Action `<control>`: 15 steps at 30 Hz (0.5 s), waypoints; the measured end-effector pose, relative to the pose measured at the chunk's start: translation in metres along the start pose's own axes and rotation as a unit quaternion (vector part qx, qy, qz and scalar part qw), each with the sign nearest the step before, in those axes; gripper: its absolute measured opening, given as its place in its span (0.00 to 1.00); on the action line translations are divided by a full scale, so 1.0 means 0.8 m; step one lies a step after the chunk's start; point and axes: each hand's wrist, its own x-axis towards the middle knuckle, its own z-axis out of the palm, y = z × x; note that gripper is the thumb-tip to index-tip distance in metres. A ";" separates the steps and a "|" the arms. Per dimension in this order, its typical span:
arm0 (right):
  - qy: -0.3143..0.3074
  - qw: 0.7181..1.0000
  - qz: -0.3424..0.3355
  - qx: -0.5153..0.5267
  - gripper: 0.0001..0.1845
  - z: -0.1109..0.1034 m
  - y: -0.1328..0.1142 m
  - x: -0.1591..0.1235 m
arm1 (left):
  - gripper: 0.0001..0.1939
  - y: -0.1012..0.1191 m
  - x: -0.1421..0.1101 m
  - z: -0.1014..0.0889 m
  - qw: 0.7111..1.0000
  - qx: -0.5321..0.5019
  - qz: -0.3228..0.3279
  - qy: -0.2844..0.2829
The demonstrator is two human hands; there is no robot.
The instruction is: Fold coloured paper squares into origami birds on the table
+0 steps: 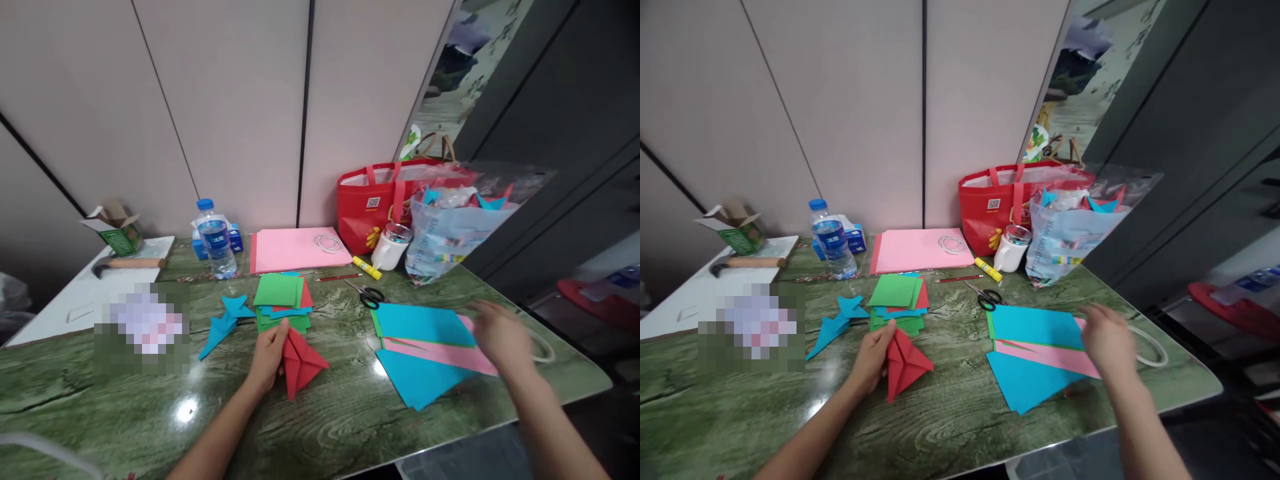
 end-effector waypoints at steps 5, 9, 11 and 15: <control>-0.192 0.911 -0.068 0.358 0.13 -0.001 -0.241 0.015 | 0.27 0.004 0.003 -0.006 0.996 0.039 0.042 0.067; -0.335 0.814 -0.098 0.464 0.16 0.026 -0.352 -0.007 | 0.26 0.011 0.001 -0.013 0.979 0.113 0.125 0.112; -0.375 0.778 -0.075 0.499 0.18 0.043 -0.372 -0.020 | 0.27 0.014 0.000 -0.014 0.978 0.122 0.125 0.115; -0.389 0.728 0.024 0.564 0.17 0.066 -0.373 -0.036 | 0.28 0.012 0.002 -0.015 0.988 0.098 0.080 0.094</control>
